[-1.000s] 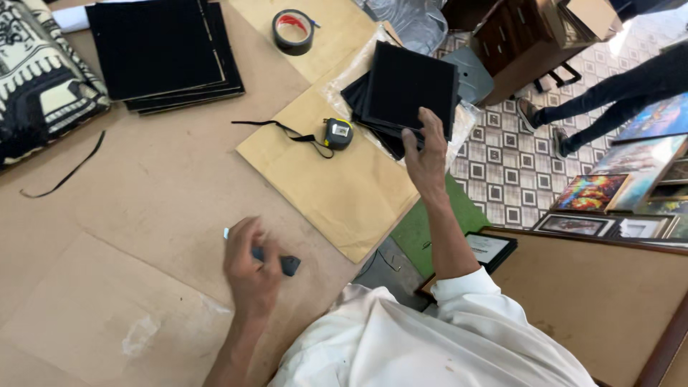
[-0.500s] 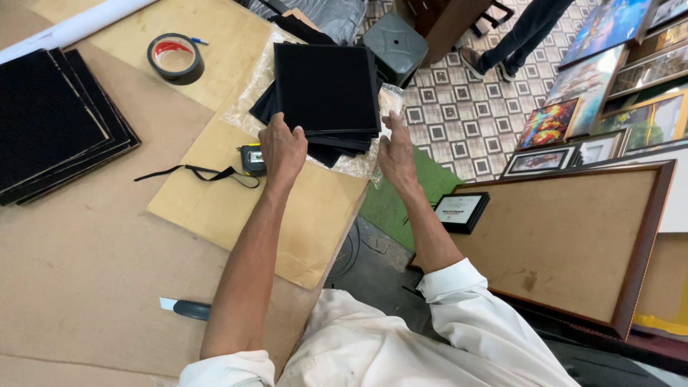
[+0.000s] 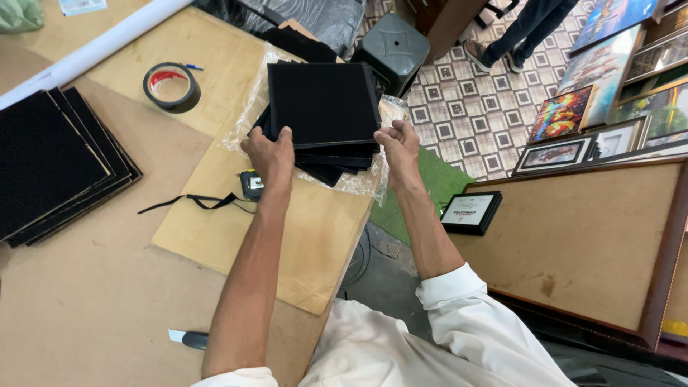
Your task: The person uses a utility knife to trim excess black fabric around a square board. They repeatedly cut along the edges, rotate the board, and stack the trimmed pieces on the table.
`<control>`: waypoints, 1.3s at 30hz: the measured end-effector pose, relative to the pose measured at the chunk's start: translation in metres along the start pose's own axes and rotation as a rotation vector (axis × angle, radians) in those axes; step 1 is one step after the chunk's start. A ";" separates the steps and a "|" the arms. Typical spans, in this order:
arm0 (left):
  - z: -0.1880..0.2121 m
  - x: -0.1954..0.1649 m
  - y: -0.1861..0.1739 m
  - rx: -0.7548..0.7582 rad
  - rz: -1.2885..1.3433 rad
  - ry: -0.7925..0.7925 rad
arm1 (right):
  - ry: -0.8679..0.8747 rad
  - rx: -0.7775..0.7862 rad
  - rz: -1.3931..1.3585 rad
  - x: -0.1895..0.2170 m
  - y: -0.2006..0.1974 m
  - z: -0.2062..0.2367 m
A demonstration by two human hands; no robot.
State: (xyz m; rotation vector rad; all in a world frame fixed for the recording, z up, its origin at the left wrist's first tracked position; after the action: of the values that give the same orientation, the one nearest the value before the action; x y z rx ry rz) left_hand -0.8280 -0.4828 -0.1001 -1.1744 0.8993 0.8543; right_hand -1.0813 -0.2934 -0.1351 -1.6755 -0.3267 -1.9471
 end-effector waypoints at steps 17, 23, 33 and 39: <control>0.056 -0.014 -0.130 0.122 0.961 -0.212 | -0.048 0.224 -0.386 0.026 0.036 0.128; 0.187 0.070 -0.370 -0.165 1.023 0.098 | -0.483 0.265 0.016 0.011 0.078 0.292; 0.466 0.207 -0.638 -0.770 0.839 0.284 | -1.096 0.879 0.767 -0.004 0.221 0.541; 0.535 0.279 -0.623 -0.950 0.997 0.208 | -1.167 0.704 0.874 -0.031 0.250 0.570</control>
State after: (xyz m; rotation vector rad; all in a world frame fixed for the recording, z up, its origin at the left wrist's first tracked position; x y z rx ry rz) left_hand -0.0808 -0.0457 -0.0383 -1.6256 1.3287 2.1560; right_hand -0.4664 -0.1976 -0.0949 -1.7790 -0.4874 -0.0684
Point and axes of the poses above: each hand's wrist, its own z-axis away from the middle knuckle, its own y-axis out of the palm, x = y × z, the point moved 8 cm from there along -z, towards the middle knuckle, and after that the axes turned 3 degrees about x, right-handed, at the moved point
